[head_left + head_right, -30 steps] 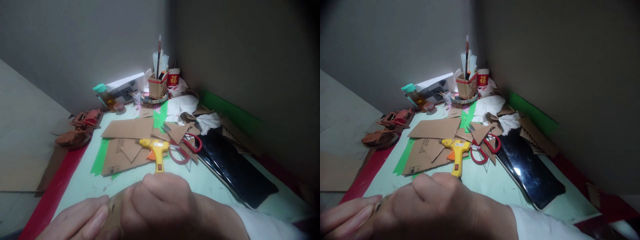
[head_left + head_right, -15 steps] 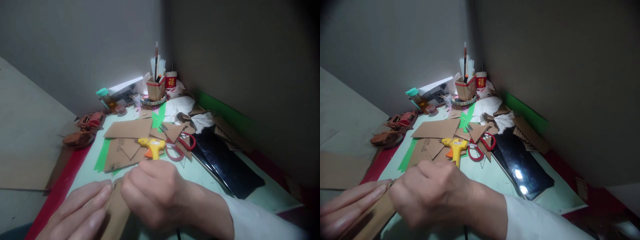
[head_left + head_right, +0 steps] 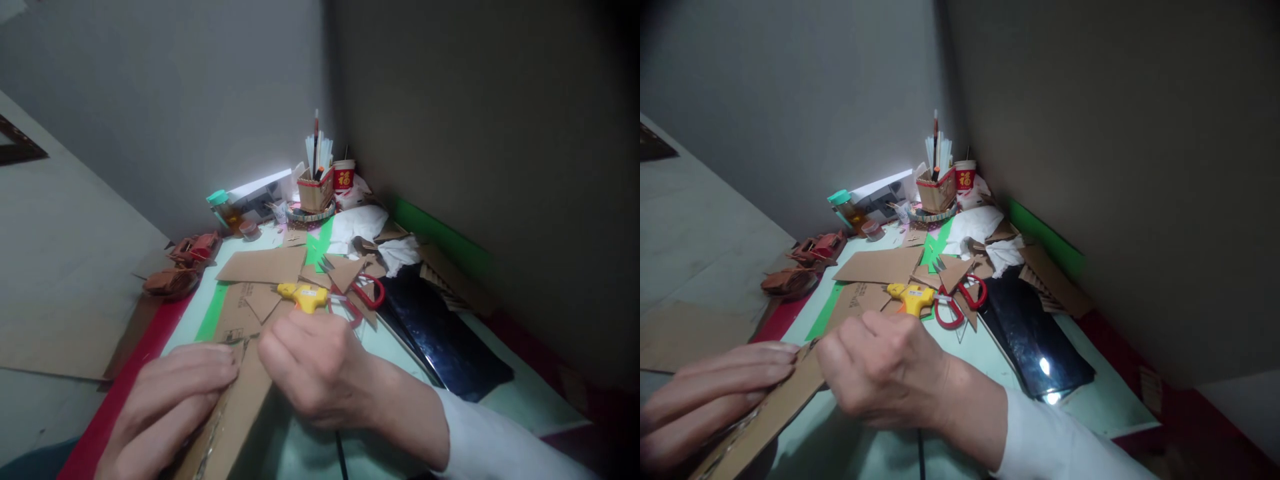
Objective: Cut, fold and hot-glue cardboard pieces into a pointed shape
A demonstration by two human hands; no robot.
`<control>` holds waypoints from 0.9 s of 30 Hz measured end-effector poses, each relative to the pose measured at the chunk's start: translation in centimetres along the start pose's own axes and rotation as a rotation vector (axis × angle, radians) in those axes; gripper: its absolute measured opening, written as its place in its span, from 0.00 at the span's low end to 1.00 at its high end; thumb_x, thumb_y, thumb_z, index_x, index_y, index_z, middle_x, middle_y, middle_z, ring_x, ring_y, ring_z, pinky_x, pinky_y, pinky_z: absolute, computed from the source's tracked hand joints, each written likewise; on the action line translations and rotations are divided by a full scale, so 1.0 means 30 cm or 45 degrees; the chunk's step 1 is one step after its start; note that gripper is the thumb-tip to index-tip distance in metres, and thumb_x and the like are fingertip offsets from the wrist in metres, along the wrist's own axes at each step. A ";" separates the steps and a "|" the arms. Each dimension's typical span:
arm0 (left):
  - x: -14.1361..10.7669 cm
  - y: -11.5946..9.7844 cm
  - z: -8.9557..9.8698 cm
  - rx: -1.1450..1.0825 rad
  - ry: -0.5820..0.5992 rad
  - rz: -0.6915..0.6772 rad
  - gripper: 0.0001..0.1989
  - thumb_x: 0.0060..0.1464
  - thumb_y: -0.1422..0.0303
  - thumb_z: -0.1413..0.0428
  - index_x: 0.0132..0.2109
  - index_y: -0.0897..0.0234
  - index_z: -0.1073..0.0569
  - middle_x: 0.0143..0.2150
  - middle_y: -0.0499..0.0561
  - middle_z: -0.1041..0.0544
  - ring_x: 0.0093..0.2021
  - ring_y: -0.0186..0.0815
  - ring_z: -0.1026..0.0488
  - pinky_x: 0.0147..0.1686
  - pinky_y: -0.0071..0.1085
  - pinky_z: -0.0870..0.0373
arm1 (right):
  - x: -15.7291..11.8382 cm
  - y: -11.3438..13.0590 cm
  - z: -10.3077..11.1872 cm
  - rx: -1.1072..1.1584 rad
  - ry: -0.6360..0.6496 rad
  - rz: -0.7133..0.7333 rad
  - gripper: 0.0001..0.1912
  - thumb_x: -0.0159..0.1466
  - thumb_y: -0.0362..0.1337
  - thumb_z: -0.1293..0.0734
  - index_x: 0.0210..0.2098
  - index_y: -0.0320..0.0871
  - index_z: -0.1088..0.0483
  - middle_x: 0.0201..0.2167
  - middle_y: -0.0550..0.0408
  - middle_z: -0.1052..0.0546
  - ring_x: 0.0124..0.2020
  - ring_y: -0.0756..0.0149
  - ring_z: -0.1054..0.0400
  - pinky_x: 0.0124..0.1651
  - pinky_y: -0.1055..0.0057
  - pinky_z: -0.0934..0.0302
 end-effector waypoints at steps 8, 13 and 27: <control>0.006 -0.075 -0.066 -0.007 -0.211 0.286 0.13 0.59 0.66 0.45 0.48 0.52 0.20 0.43 0.52 0.19 0.46 0.50 0.21 0.46 0.51 0.22 | 0.003 -0.005 0.005 0.011 0.069 -0.063 0.19 0.67 0.24 0.47 0.26 0.39 0.31 0.22 0.52 0.34 0.24 0.61 0.43 0.25 0.64 0.55; 0.007 -0.094 -0.092 -0.004 -0.287 0.073 0.17 0.54 0.74 0.41 0.50 0.57 0.21 0.45 0.49 0.21 0.48 0.48 0.21 0.46 0.49 0.19 | 0.009 -0.011 0.007 -0.031 0.131 -0.072 0.17 0.65 0.24 0.47 0.26 0.40 0.32 0.23 0.52 0.34 0.24 0.60 0.44 0.26 0.63 0.56; 0.065 -0.086 -0.133 0.116 -0.327 0.228 0.06 0.51 0.64 0.35 0.38 0.50 0.21 0.40 0.46 0.20 0.44 0.49 0.20 0.39 0.53 0.16 | 0.030 0.043 0.016 -0.032 0.322 -0.195 0.06 0.59 0.33 0.40 0.28 0.42 0.33 0.23 0.53 0.35 0.24 0.59 0.48 0.26 0.61 0.60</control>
Point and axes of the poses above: each hand's wrist, its own x-axis towards the middle knuckle, its own z-axis out of the back of the hand, y = z × x, the point moved 1 cm from there along x, towards the middle knuckle
